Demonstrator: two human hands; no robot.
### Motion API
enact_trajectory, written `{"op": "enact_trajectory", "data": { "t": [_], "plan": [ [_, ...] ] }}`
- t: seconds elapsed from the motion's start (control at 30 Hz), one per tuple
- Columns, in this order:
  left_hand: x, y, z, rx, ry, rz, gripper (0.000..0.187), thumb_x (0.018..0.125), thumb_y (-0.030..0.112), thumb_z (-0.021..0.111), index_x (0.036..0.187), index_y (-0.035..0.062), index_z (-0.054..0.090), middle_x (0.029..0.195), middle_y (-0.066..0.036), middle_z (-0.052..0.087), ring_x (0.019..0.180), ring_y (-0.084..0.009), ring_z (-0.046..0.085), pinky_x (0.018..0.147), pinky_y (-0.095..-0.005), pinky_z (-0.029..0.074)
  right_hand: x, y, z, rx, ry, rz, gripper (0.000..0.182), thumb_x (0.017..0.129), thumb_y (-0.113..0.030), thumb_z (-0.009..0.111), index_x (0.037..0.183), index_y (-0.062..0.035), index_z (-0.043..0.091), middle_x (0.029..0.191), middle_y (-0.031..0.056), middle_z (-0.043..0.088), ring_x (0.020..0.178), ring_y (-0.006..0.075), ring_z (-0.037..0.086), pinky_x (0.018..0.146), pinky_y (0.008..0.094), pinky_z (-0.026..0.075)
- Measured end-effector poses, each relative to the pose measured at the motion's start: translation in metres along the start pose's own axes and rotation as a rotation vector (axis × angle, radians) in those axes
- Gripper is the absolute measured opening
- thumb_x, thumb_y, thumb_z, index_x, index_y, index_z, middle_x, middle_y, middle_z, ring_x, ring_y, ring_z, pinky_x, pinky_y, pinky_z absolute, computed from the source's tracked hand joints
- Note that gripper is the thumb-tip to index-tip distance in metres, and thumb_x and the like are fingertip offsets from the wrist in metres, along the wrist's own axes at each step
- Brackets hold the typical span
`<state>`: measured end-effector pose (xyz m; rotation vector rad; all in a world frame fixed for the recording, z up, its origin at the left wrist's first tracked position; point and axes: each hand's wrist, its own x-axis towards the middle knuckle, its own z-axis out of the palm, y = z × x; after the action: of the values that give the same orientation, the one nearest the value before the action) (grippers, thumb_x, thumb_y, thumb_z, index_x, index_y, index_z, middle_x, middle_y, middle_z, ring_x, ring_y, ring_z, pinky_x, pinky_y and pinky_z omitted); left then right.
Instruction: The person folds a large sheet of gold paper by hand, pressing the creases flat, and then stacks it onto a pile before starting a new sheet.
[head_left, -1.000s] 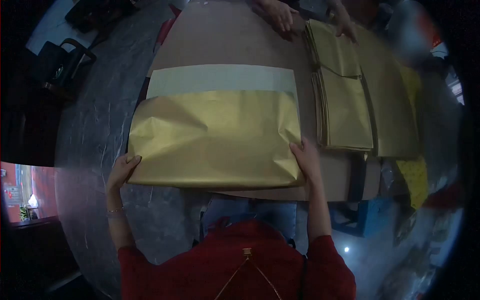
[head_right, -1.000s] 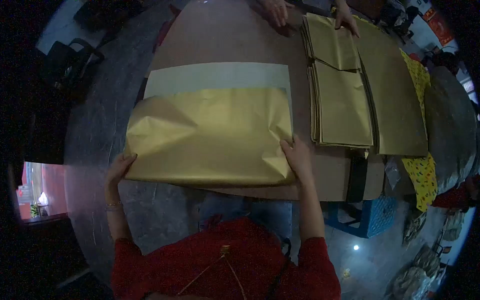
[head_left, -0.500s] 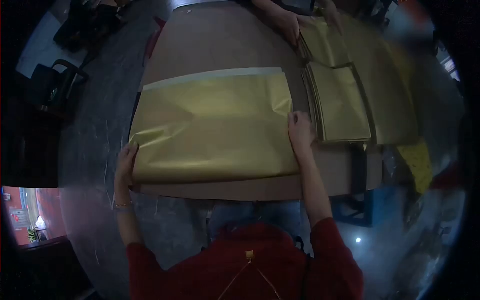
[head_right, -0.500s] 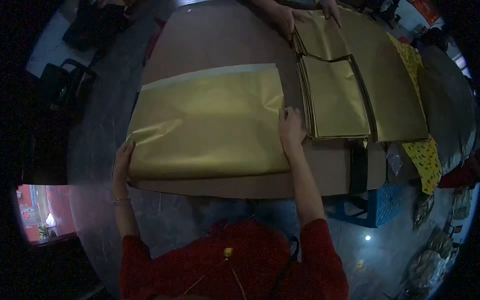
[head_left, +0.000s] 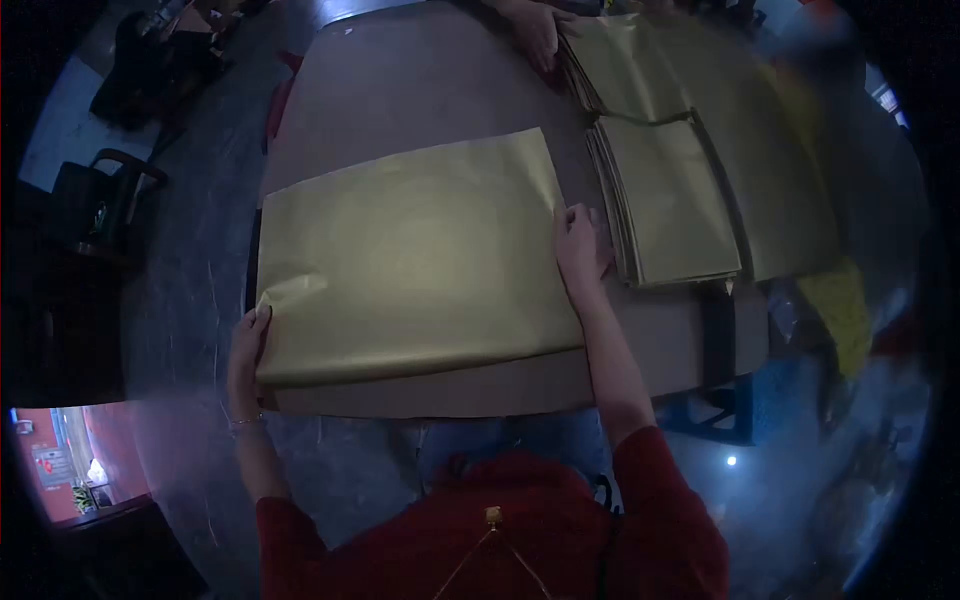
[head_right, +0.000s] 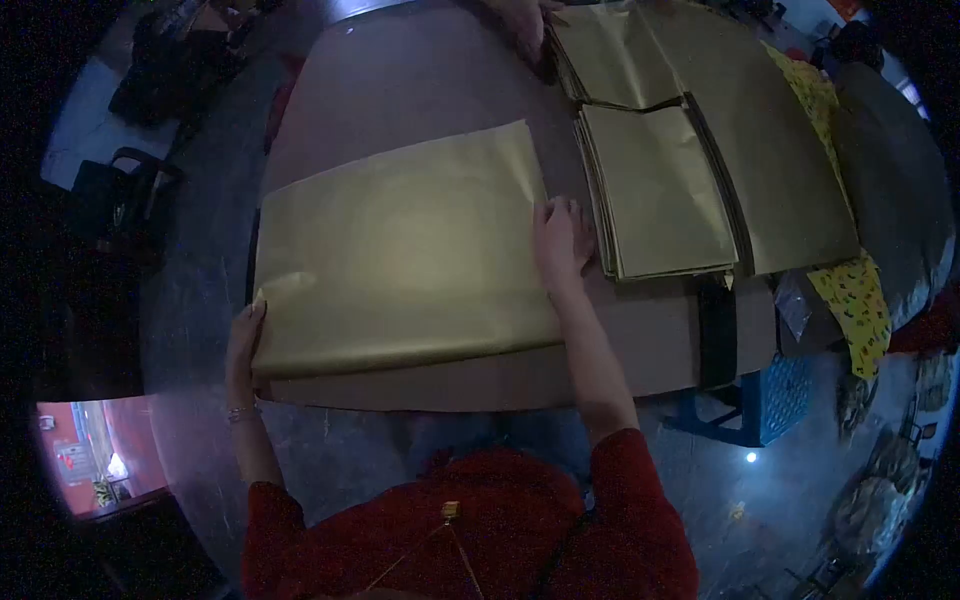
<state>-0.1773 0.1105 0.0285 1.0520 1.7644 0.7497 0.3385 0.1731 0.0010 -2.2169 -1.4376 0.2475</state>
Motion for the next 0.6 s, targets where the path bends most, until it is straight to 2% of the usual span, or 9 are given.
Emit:
{"op": "enact_trajectory", "data": {
  "t": [0.1, 0.17, 0.2, 0.3, 0.33, 0.37, 0.47, 0.6],
  "plan": [
    [0.000, 0.000, 0.001, -0.022, 0.025, -0.009, 0.038, 0.092, 0.034, 0.057, 0.105, -0.0013, 0.061, 0.087, 0.000, 0.062, 0.074, -0.0056, 0.054, 0.066, -0.0228, 0.045, 0.002, 0.006, 0.006, -0.050, 0.041, -0.044, 0.026, 0.090, -0.031, 0.048, 0.091, -0.0069, 0.059, 0.097, 0.0119, 0.057, 0.097, 0.0302, 0.055, 0.079, 0.0451, 0.046],
    [0.006, -0.007, -0.005, -0.031, -0.016, -0.018, 0.038, 0.092, 0.036, 0.056, 0.106, 0.0007, 0.060, 0.089, 0.000, 0.063, 0.075, -0.0081, 0.057, 0.068, -0.0248, 0.047, 0.005, 0.011, 0.015, -0.108, 0.064, -0.065, 0.027, 0.091, -0.031, 0.047, 0.092, -0.0067, 0.059, 0.096, 0.0126, 0.057, 0.098, 0.0308, 0.055, 0.080, 0.0464, 0.046],
    [0.008, -0.010, -0.007, -0.024, -0.017, -0.020, 0.038, 0.092, 0.036, 0.056, 0.106, 0.0007, 0.060, 0.089, 0.000, 0.063, 0.075, -0.0081, 0.057, 0.068, -0.0248, 0.047, 0.009, 0.011, 0.021, -0.061, 0.014, 0.005, 0.028, 0.091, -0.032, 0.046, 0.094, -0.0065, 0.059, 0.099, 0.0138, 0.057, 0.098, 0.0322, 0.056, 0.081, 0.0479, 0.046],
    [0.006, -0.002, -0.006, -0.052, -0.033, -0.039, 0.037, 0.092, 0.035, 0.056, 0.106, 0.0010, 0.059, 0.088, -0.001, 0.062, 0.074, -0.0089, 0.057, 0.068, -0.0256, 0.047, 0.011, 0.011, 0.013, -0.044, -0.042, -0.043, 0.031, 0.091, -0.032, 0.046, 0.097, -0.0046, 0.058, 0.102, 0.0152, 0.058, 0.098, 0.0344, 0.057, 0.081, 0.0493, 0.045],
    [0.002, 0.004, -0.003, -0.008, -0.016, -0.032, 0.037, 0.092, 0.035, 0.056, 0.106, 0.0009, 0.059, 0.088, -0.001, 0.062, 0.074, -0.0090, 0.057, 0.068, -0.0258, 0.047, 0.010, 0.000, -0.006, -0.026, -0.146, 0.018, 0.032, 0.091, -0.031, 0.046, 0.100, -0.0025, 0.057, 0.106, 0.0174, 0.057, 0.098, 0.0368, 0.057, 0.081, 0.0509, 0.046],
    [-0.001, 0.007, -0.002, 0.035, 0.001, -0.026, 0.036, 0.092, 0.034, 0.056, 0.106, 0.0008, 0.059, 0.087, -0.001, 0.062, 0.074, -0.0091, 0.057, 0.068, -0.0259, 0.047, 0.011, 0.001, -0.006, -0.024, -0.147, 0.020, 0.032, 0.091, -0.031, 0.046, 0.100, -0.0025, 0.057, 0.106, 0.0174, 0.057, 0.098, 0.0368, 0.057, 0.081, 0.0509, 0.046],
    [0.005, 0.003, -0.007, 0.090, 0.032, -0.079, 0.035, 0.092, 0.033, 0.056, 0.105, 0.0012, 0.059, 0.088, -0.001, 0.062, 0.075, -0.0090, 0.057, 0.067, -0.0259, 0.046, 0.016, 0.004, -0.002, 0.001, -0.073, -0.034, 0.031, 0.086, -0.031, 0.050, 0.088, -0.0017, 0.058, 0.094, 0.0183, 0.059, 0.089, 0.0376, 0.059, 0.076, 0.0485, 0.046],
    [-0.004, 0.015, 0.002, -0.045, -0.015, -0.084, 0.034, 0.092, 0.033, 0.056, 0.105, 0.0011, 0.060, 0.087, -0.001, 0.062, 0.076, -0.0087, 0.057, 0.067, -0.0255, 0.046, 0.014, 0.005, 0.000, -0.031, -0.032, -0.044, 0.029, 0.085, -0.030, 0.049, 0.087, -0.0025, 0.058, 0.094, 0.0177, 0.059, 0.087, 0.0381, 0.059, 0.075, 0.0493, 0.046]
  ]
}}
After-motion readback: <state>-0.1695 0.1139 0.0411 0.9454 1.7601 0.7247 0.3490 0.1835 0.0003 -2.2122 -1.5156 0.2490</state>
